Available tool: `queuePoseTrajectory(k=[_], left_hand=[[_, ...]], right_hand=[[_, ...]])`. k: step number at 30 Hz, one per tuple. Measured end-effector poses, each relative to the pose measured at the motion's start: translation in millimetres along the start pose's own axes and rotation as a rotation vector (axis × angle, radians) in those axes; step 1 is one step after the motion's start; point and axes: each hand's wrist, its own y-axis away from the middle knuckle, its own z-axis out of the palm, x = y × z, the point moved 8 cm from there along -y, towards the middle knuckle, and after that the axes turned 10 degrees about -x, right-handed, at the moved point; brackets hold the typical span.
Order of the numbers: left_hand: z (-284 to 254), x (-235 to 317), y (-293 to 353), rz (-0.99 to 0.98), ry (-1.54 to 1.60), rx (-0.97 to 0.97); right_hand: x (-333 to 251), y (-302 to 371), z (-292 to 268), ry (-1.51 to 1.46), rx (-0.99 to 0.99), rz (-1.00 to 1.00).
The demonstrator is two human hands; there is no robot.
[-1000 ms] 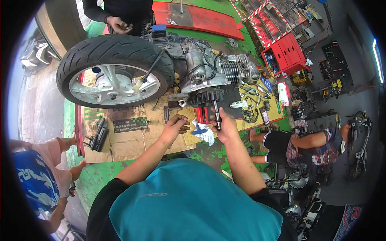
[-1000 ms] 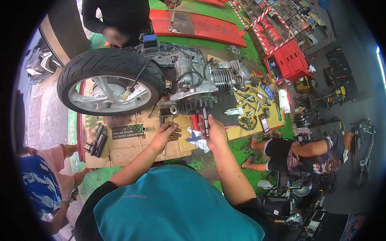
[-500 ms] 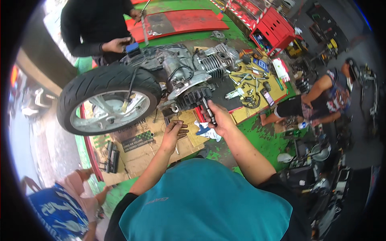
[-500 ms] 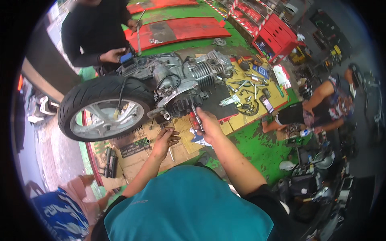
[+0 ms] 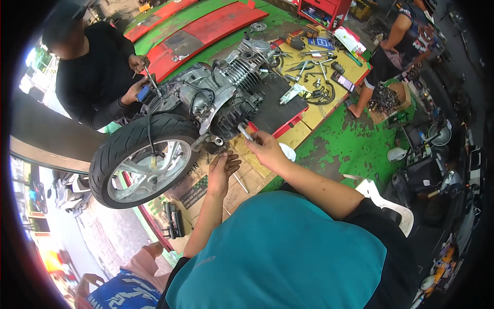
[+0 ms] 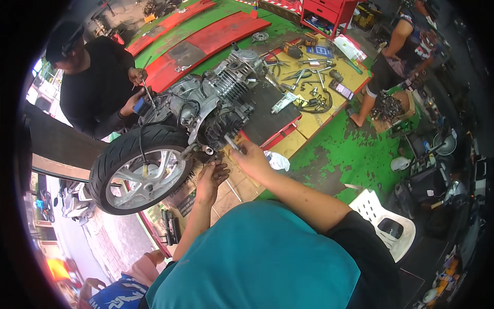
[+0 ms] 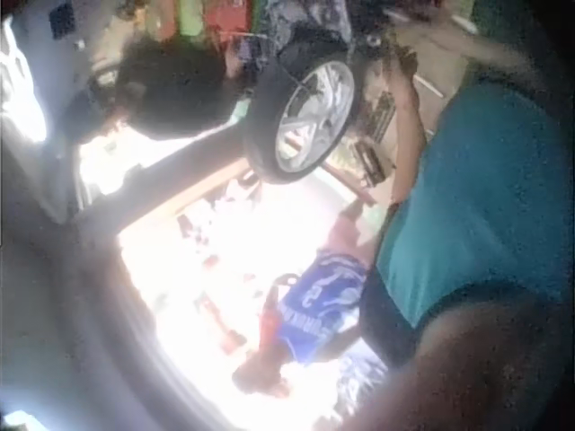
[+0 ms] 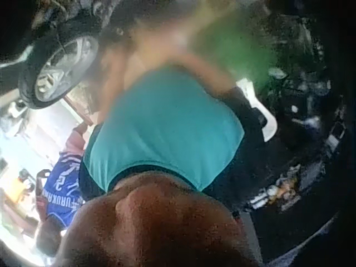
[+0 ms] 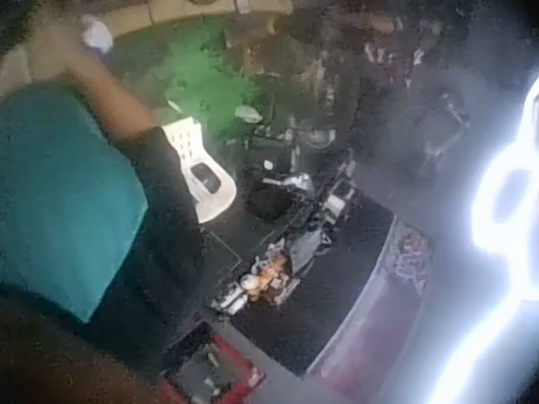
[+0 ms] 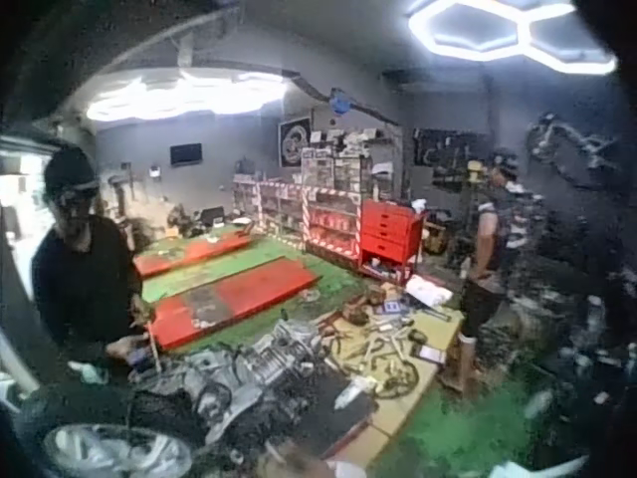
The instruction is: The person works on a motorcycle engine mounted on a stand, using a screwdriver to loosen a bolt on the fan cover. They remove the cover and then use a power impact wrench to tighten bolts on the engine casing. Another person assists by holding the engine steady.
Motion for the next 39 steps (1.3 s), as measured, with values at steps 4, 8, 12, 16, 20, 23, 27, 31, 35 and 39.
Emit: queuePoseTrajectory(k=[4,8,12,16,20,23,27,31,35,39], left_hand=[[17.4,10.3,-13.3,0.009,-0.065,-0.041],[26.3,11.2,-24.3,0.014,-0.07,-0.065],[25.0,7.8,-33.5,0.025,-0.056,-0.047],[30.3,8.7,-38.5,0.03,-0.007,-0.068],[41.5,13.0,-37.9,0.009,0.036,-0.109],[40.6,14.4,-40.3,0.016,0.061,-0.125],[33.1,10.7,-41.3,0.027,0.058,-0.016],[20.9,9.2,-46.4,0.112,-0.046,0.035],[23.2,10.6,-42.5,0.086,-0.043,0.08],[47.6,15.5,-37.9,-0.023,0.124,-0.087]], right_hand=[[11.7,0.1,17.4,-0.011,-0.047,-0.041],[7.9,-8.8,26.4,-0.034,-0.051,-0.076],[9.5,-10.1,29.2,-0.065,-0.047,-0.119],[8.6,-5.4,26.6,-0.039,-0.003,-0.148],[13.0,-6.3,29.5,-0.267,-0.014,-0.092],[17.7,-4.8,35.6,-0.541,-0.086,0.148],[13.2,2.2,35.9,-0.732,-0.157,0.271],[13.7,20.1,28.4,-0.289,-0.034,0.032],[12.3,30.6,42.3,-0.591,-0.113,0.222],[35.4,30.7,57.1,-1.018,-0.22,0.343]])
